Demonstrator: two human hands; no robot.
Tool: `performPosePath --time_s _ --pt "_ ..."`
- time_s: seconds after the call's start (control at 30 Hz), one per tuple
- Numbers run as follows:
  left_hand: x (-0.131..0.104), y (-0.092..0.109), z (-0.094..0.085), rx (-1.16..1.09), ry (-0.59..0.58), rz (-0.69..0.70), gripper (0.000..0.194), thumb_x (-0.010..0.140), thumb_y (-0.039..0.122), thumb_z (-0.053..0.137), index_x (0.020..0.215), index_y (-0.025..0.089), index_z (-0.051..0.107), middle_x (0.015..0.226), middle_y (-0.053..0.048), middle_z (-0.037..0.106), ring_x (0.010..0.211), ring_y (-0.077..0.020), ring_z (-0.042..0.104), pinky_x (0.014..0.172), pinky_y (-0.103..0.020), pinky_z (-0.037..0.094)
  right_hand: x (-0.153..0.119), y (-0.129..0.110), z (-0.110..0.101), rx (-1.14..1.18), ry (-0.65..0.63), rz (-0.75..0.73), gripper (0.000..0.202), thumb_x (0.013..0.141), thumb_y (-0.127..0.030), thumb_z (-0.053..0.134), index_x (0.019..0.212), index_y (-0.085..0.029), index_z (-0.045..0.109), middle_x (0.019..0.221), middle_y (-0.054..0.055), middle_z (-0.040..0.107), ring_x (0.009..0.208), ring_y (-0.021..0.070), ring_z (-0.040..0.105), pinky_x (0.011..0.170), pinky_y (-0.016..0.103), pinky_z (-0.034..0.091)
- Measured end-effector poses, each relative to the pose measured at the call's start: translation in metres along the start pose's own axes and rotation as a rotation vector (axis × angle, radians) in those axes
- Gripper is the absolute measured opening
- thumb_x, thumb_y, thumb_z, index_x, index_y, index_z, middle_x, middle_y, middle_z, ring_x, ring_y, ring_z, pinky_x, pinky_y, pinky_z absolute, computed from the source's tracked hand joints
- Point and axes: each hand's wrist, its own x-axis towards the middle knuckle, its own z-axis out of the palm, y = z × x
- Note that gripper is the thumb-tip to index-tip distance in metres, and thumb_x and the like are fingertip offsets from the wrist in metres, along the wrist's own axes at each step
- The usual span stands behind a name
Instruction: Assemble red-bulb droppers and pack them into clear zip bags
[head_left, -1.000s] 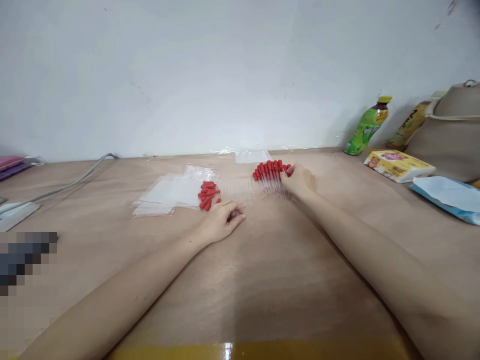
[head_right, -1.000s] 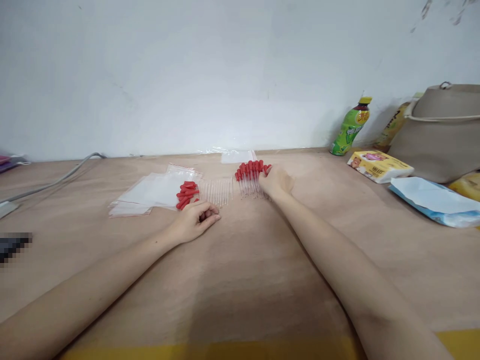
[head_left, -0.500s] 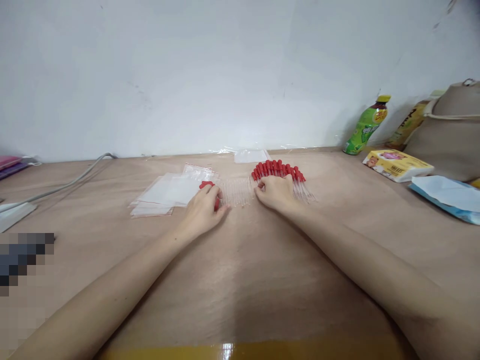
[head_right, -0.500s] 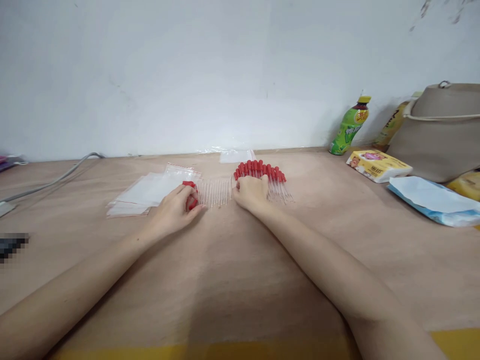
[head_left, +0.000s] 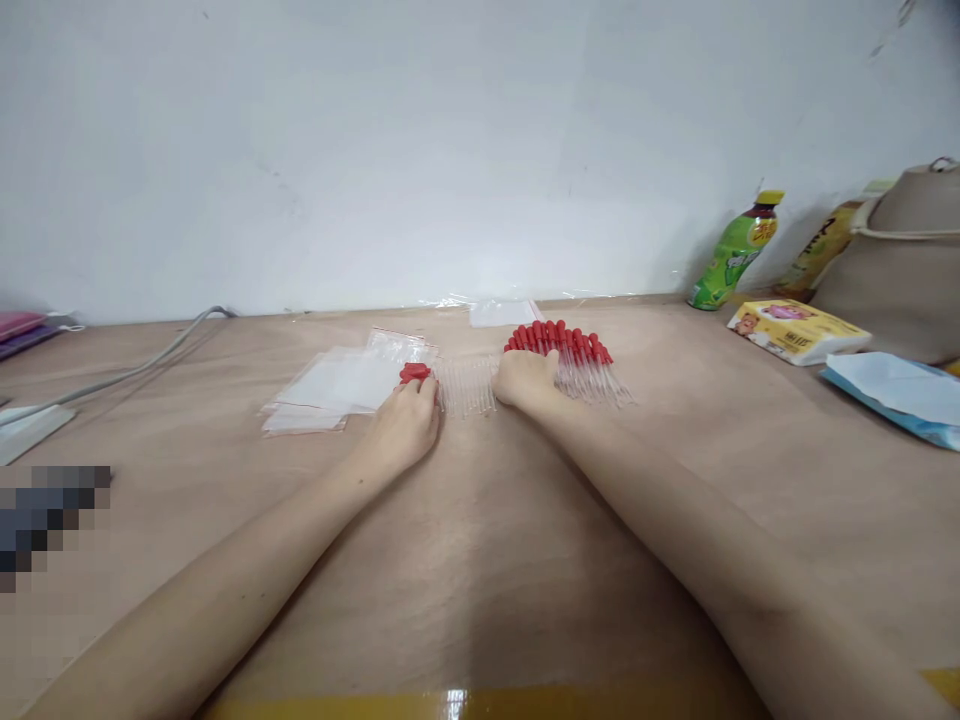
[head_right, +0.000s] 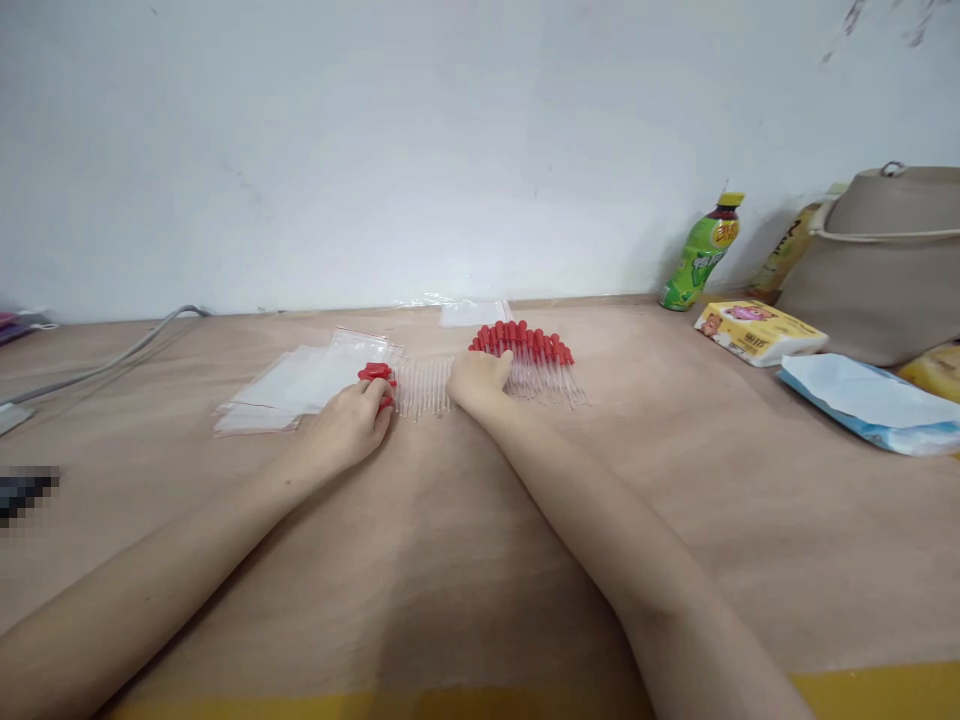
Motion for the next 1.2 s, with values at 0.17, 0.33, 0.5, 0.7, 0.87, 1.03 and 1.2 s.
performPosePath --time_s 0.17,0.33,0.5,0.7,0.87,1.03,1.2 --pt "-0.004 0.010 -0.004 0.124 0.191 0.056 0.029 0.084 0.009 0.033 0.103 0.010 0.055 0.087 -0.014 0.056 0.084 -0.0280 0.052 0.068 -0.037 0.043 -0.011 0.004 -0.006 0.027 0.052 -0.023 0.018 0.076 -0.020 0.046 0.081 -0.012 0.060 0.085 0.014 0.065 0.079 0.0241 0.059 0.077 0.038 0.031" --pt "-0.009 0.027 0.014 -0.311 0.285 0.144 0.032 0.086 0.015 0.037 0.116 0.013 0.048 0.093 -0.010 0.052 0.083 -0.0205 0.052 0.071 -0.032 0.045 -0.039 0.036 -0.007 0.346 0.176 -0.294 0.022 0.085 -0.022 0.036 0.095 -0.011 0.052 0.086 0.012 0.063 0.075 0.0198 0.058 0.066 0.030 0.039" --pt "-0.011 0.033 0.023 -0.603 0.282 0.167 0.022 0.088 0.018 0.039 0.101 0.016 0.056 0.089 -0.006 0.051 0.083 -0.0165 0.050 0.072 -0.029 0.045 -0.067 0.069 0.009 0.555 0.289 -0.580 0.024 0.086 -0.019 0.038 0.105 -0.016 0.053 0.093 0.008 0.061 0.083 0.0168 0.057 0.074 0.029 0.043" --pt "-0.008 0.032 0.021 -0.635 0.306 0.229 0.016 0.088 0.023 0.043 0.098 0.017 0.055 0.092 -0.005 0.057 0.084 -0.0154 0.054 0.075 -0.028 0.045 -0.082 0.076 0.011 0.593 0.373 -0.673 0.027 0.087 -0.018 0.038 0.103 -0.017 0.060 0.088 0.007 0.060 0.076 0.0149 0.056 0.069 0.028 0.043" --pt "-0.008 0.031 0.021 -0.645 0.305 0.213 0.013 0.088 0.024 0.045 0.093 0.017 0.055 0.088 -0.003 0.061 0.082 -0.0151 0.056 0.073 -0.027 0.044 -0.082 0.076 0.013 0.524 0.394 -0.664 0.026 0.087 -0.017 0.039 0.103 -0.019 0.060 0.092 0.007 0.062 0.079 0.0153 0.057 0.075 0.032 0.038" --pt "-0.008 0.030 0.020 -0.677 0.303 0.196 0.014 0.088 0.024 0.045 0.094 0.017 0.056 0.087 -0.003 0.064 0.078 -0.0142 0.058 0.071 -0.026 0.045 -0.081 0.076 0.016 0.480 0.376 -0.662 0.026 0.088 -0.019 0.039 0.103 -0.021 0.060 0.092 0.006 0.063 0.077 0.0145 0.057 0.073 0.032 0.034" --pt "-0.007 0.028 0.021 -0.749 0.297 0.160 0.017 0.087 0.027 0.047 0.094 0.017 0.059 0.082 -0.002 0.066 0.070 -0.0132 0.059 0.066 -0.025 0.046 -0.078 0.075 0.020 0.488 0.399 -0.678 0.024 0.088 -0.028 0.044 0.102 -0.022 0.062 0.089 0.005 0.064 0.073 0.0134 0.057 0.072 0.031 0.031"
